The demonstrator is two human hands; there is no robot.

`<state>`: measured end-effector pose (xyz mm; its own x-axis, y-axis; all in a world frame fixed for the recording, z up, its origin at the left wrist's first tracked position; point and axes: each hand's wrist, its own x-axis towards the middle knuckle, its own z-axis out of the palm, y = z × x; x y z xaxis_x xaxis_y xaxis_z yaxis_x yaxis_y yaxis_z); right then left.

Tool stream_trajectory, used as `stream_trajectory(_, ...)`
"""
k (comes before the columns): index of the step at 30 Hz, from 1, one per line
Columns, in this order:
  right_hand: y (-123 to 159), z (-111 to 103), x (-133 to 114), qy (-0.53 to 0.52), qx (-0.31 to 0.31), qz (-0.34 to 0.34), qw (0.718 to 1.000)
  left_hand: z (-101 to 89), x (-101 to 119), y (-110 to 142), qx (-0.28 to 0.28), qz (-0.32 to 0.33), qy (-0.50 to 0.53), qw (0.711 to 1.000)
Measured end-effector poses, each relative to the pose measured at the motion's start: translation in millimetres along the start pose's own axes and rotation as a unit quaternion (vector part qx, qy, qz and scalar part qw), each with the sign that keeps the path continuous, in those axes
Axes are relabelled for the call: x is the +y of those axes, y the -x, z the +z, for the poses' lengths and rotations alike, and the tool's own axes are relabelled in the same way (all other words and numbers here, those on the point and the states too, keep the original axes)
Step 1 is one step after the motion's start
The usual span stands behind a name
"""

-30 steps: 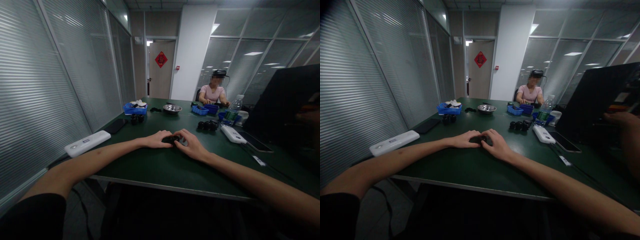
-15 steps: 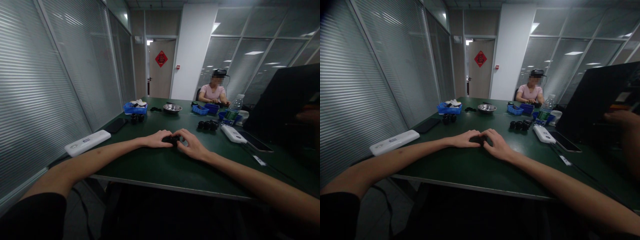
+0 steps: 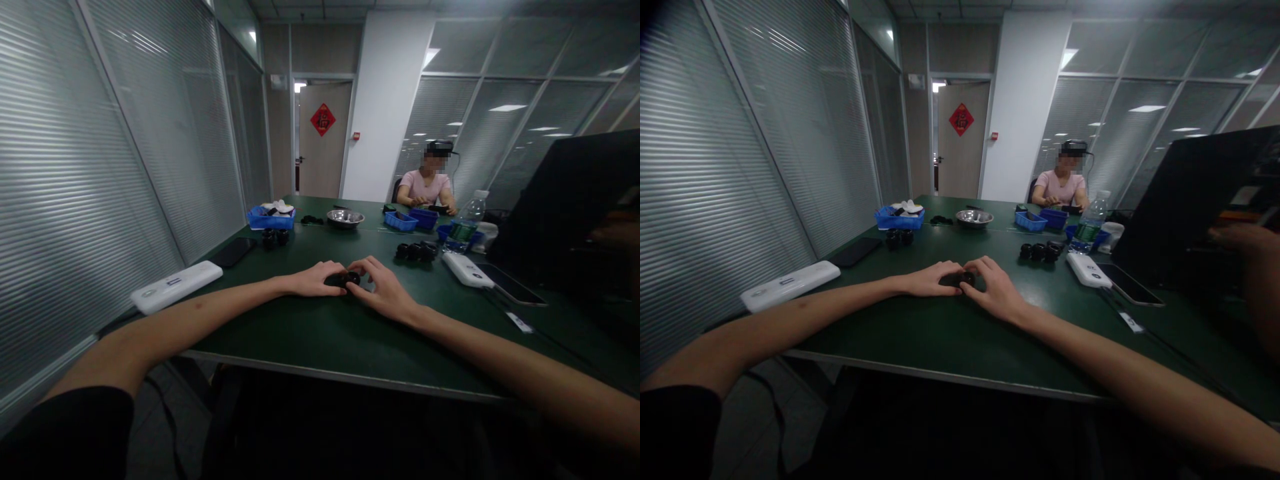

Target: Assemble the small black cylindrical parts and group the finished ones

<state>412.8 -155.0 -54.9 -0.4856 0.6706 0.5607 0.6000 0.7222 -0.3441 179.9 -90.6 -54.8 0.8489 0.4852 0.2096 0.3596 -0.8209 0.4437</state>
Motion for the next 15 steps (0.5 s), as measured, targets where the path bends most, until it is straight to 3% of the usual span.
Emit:
stream_trajectory(6,-0.1,-1.9,-1.0,-0.004,-0.040,-0.016,0.999,-0.4,-0.5,-0.1,-0.006,-0.001,-0.006,1.000)
stream_trajectory(11,0.1,-0.7,-1.2,0.004,-0.012,0.006,1.000,-0.6,-0.4,-0.6,-0.005,-0.001,-0.007,1.000)
stream_trajectory(15,0.3,-0.1,-0.5,-0.005,-0.031,-0.016,0.999,-0.8,0.1,-0.3,-0.007,-0.005,-0.005,1.000)
